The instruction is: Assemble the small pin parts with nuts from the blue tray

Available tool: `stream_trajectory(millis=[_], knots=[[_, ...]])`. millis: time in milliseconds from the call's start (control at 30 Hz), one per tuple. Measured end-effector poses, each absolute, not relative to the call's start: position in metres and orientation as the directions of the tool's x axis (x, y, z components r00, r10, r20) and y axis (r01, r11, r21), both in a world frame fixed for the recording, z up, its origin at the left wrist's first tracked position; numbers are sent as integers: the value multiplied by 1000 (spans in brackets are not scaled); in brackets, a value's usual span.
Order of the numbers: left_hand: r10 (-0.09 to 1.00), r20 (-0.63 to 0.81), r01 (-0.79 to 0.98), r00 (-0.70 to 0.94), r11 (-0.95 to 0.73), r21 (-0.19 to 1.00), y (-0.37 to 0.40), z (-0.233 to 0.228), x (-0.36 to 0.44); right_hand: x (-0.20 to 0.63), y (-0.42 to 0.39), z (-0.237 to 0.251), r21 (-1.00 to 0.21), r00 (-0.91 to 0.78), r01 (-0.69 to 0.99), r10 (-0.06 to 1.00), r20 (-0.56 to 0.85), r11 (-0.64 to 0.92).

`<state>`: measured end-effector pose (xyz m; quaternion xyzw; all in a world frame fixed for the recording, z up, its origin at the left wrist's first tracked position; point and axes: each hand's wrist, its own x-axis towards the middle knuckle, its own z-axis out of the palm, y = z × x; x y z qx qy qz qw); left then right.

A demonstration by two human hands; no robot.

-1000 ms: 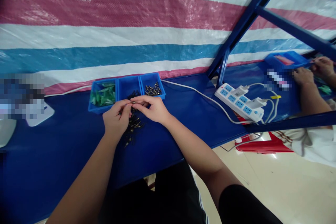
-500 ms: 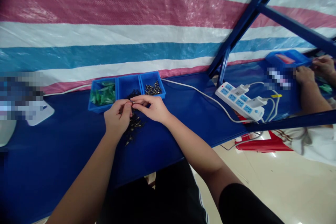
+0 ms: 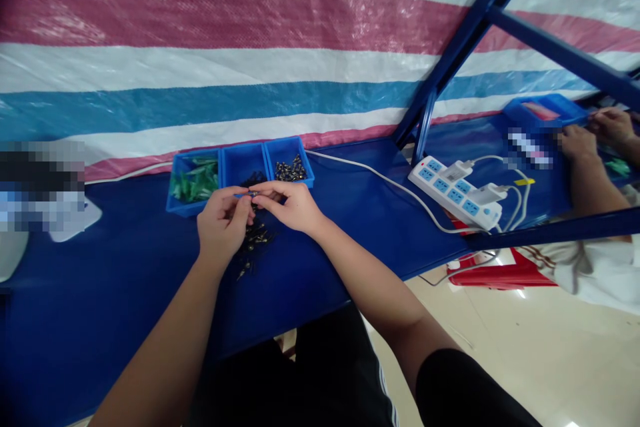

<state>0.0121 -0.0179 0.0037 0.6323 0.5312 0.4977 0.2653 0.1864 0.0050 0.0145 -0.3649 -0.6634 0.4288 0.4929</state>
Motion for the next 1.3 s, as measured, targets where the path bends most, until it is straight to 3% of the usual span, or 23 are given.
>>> stream_trajectory(millis=[1300], knots=[[915, 399, 466, -55, -330, 821, -17, -2, 9, 184, 3, 16, -948, -256, -1, 916, 308, 318]])
